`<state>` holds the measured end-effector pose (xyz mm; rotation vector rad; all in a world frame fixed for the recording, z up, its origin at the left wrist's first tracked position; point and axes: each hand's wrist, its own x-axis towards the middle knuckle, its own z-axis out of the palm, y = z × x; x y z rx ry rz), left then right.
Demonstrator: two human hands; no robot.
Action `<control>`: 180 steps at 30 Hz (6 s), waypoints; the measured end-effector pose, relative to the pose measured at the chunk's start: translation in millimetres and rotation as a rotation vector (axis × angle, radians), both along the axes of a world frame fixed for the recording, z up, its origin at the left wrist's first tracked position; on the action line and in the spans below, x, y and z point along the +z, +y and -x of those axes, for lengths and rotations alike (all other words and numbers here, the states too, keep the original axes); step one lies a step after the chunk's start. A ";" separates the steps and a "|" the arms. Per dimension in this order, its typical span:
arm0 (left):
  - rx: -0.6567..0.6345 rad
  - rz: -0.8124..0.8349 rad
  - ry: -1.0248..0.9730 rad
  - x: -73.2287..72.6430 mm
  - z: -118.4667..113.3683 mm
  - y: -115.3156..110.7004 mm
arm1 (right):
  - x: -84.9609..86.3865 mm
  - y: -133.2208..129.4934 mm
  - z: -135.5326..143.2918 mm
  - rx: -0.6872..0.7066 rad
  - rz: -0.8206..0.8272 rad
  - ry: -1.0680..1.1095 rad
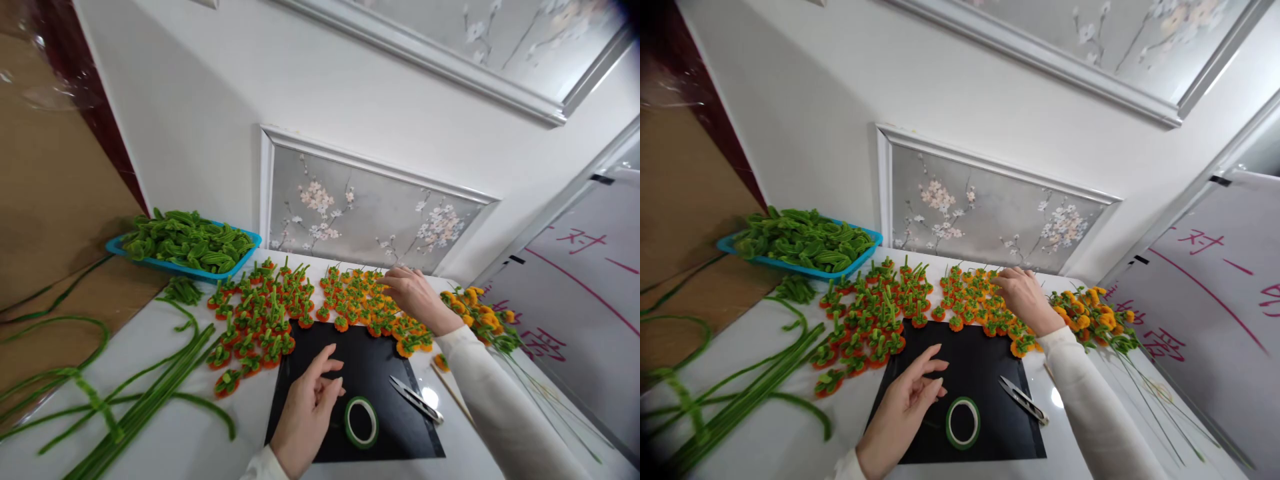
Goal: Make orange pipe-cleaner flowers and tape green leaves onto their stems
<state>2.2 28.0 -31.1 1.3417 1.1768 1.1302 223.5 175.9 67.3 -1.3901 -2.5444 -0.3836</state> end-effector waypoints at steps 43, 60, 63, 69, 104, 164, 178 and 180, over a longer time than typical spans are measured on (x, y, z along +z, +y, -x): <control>0.185 -0.139 -0.017 17.3 17.6 23.6 | -61.0 -88.1 81.9 0.107 0.292 0.876; 0.061 0.065 -0.325 39.1 18.1 22.6 | -68.9 -129.5 62.1 0.066 0.361 0.907; 0.010 0.107 -0.392 39.3 20.1 22.0 | -73.7 -140.1 75.3 0.108 0.308 0.535; -0.022 0.114 -0.317 38.0 21.7 18.2 | -81.1 -142.0 82.8 0.169 0.293 0.437; -0.063 0.229 -0.259 35.2 17.0 12.0 | -71.0 -132.1 45.7 0.329 1.008 1.814; -0.081 0.280 -0.286 34.0 9.2 8.0 | -65.5 -160.4 75.5 0.120 0.343 1.579; 0.248 0.076 -0.325 44.5 35.1 18.1 | -59.0 -110.8 57.9 0.076 0.367 0.763; 0.225 0.078 -0.313 45.2 34.1 16.2 | -70.5 -107.4 51.8 -0.051 0.369 0.515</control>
